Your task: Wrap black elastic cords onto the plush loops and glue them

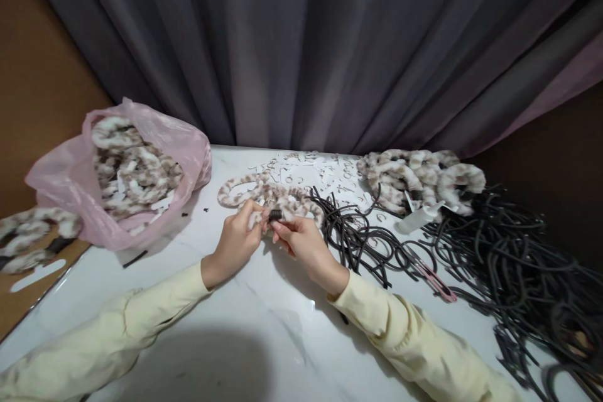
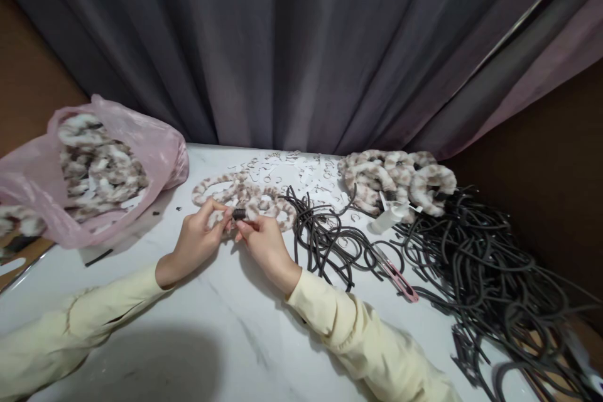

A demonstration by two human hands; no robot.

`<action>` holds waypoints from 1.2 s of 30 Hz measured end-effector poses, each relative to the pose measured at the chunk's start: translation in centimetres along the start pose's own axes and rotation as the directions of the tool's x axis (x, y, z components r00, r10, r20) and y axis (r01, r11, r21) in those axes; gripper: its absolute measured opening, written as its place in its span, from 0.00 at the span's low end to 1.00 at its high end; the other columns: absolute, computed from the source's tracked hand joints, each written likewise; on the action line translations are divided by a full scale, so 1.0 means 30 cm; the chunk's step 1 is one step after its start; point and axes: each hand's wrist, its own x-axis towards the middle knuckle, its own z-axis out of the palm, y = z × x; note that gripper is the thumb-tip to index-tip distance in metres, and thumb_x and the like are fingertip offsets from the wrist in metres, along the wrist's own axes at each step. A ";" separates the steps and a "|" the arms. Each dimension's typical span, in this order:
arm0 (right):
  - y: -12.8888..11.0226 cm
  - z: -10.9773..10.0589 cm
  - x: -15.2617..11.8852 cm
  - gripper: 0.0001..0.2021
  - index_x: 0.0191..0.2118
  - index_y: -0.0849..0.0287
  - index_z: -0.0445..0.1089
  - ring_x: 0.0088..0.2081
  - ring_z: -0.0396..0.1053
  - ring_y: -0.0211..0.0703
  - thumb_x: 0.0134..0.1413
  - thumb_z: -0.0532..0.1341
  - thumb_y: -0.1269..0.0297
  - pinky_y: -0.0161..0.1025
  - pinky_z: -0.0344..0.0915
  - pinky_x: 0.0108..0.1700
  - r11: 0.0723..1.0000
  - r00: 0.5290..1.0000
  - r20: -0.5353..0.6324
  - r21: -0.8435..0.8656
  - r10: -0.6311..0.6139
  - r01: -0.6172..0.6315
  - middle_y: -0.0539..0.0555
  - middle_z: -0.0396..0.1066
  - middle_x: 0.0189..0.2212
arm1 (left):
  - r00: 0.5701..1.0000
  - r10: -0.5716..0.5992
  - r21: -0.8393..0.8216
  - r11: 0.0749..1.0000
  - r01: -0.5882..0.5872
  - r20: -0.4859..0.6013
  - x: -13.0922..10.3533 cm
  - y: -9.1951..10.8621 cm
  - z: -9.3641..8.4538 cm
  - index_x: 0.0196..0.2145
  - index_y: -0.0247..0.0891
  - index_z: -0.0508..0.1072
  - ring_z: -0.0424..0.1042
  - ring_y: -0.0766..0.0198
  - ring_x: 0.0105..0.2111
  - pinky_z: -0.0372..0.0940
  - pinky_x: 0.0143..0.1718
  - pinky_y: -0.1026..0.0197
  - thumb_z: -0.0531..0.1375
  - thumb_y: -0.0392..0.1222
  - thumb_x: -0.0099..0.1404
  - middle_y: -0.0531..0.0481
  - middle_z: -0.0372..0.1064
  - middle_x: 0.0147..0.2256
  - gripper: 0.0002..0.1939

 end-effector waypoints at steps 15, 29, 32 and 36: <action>0.007 -0.033 -0.011 0.10 0.33 0.63 0.65 0.33 0.61 0.44 0.56 0.48 0.78 0.37 0.54 0.30 0.117 0.736 0.272 -0.895 -0.620 0.430 0.57 0.65 0.29 | 0.935 0.347 0.266 0.896 -0.355 0.076 0.006 0.000 -0.023 0.34 0.37 0.64 0.69 0.65 0.23 0.61 0.25 0.66 0.51 0.30 0.59 0.51 0.69 0.25 0.06; -0.043 -0.096 0.029 0.09 0.29 0.61 0.63 0.25 0.61 0.36 0.53 0.52 0.81 0.31 0.52 0.28 0.382 0.809 0.289 -0.767 -0.511 0.515 0.49 0.64 0.23 | 0.950 0.162 0.123 0.972 -0.201 0.268 0.020 0.045 -0.051 0.39 0.37 0.66 0.70 0.65 0.25 0.60 0.28 0.66 0.49 0.31 0.58 0.52 0.72 0.29 0.12; -0.059 -0.100 0.037 0.08 0.27 0.62 0.63 0.22 0.61 0.35 0.54 0.53 0.79 0.30 0.52 0.27 0.493 0.857 0.247 -0.732 -0.452 0.471 0.48 0.63 0.20 | 0.950 0.130 0.125 0.977 -0.171 0.284 0.018 0.049 -0.048 0.39 0.36 0.66 0.63 0.68 0.18 0.58 0.24 0.66 0.50 0.33 0.58 0.54 0.70 0.26 0.11; -0.071 -0.092 0.032 0.09 0.27 0.61 0.64 0.21 0.61 0.34 0.57 0.54 0.75 0.30 0.54 0.27 0.637 0.909 0.175 -0.663 -0.378 0.393 0.47 0.63 0.17 | 0.954 0.091 0.123 0.984 -0.131 0.284 0.015 0.056 -0.045 0.38 0.36 0.66 0.62 0.69 0.17 0.57 0.23 0.66 0.50 0.35 0.59 0.53 0.71 0.27 0.10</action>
